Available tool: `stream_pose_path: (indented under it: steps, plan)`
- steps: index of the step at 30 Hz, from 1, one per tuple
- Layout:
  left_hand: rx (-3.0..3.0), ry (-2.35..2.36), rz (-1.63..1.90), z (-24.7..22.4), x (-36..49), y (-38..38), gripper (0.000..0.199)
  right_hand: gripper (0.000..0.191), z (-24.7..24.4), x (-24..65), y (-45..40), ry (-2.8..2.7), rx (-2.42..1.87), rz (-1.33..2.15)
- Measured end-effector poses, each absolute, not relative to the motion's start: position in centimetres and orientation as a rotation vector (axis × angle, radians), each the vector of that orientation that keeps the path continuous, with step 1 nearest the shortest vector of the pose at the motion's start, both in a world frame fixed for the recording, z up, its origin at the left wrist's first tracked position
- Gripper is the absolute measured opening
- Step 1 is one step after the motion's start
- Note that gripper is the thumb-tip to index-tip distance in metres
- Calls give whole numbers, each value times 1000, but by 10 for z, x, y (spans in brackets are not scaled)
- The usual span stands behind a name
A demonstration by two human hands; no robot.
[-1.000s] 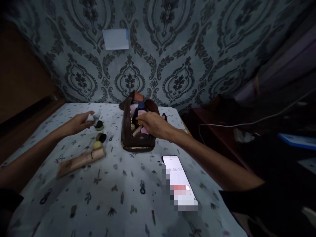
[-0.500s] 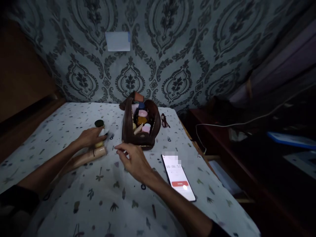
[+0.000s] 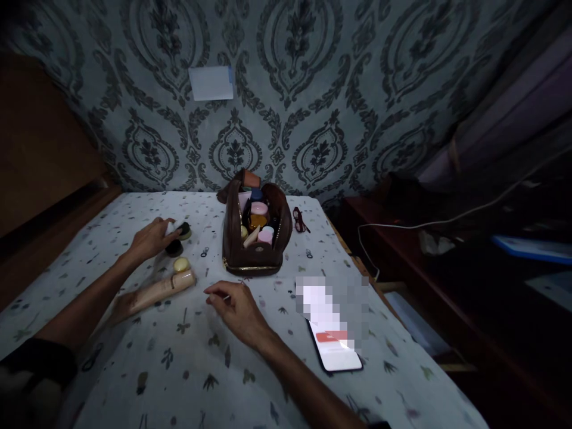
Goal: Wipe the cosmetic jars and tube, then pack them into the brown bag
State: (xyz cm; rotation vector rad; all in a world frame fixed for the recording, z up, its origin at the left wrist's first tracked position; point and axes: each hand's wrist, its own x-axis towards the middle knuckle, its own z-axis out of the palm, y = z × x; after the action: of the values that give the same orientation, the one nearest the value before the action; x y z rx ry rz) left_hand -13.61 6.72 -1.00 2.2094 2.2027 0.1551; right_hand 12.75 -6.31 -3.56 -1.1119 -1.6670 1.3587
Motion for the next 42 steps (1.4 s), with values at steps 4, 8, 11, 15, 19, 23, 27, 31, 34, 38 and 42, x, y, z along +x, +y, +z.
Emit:
stream_pose_path:
  steps: [4,8,11,15,19,23,27,31,34,38,42]
  plan:
    - [2213,2141,-76,-11,-123,85,61,25,-39,117,-63,-1607,-1099,1424]
    - [2212,2129,-89,-10,-119,95,59,22,-51,112,-64,-1547,-1108,1439]
    - [2220,2104,111,-4,-118,84,60,26,-59,113,-64,-1398,-1063,1486]
    - [2316,1591,563,3,-103,36,62,54,-62,112,-66,-1074,-910,1608]
    - [2629,1119,637,-3,-74,-22,43,59,-61,107,-70,-733,-721,1781]
    - [2828,1011,839,-21,-57,-46,40,52,-63,106,-73,-583,-618,1860]
    - [2638,980,942,-28,-51,-48,41,47,-59,114,-71,-719,-648,1791]
    - [2324,1027,935,-17,-43,-55,33,44,-49,124,-70,-913,-688,1727]
    - [2086,1043,947,-9,-40,-59,31,39,-46,127,-71,-977,-663,1807]
    - [1898,1104,1047,-10,-38,-63,32,49,-52,120,-73,-838,-690,1873]
    - [1898,1196,1305,-17,-35,-71,25,56,-53,111,-75,-653,-720,1869]
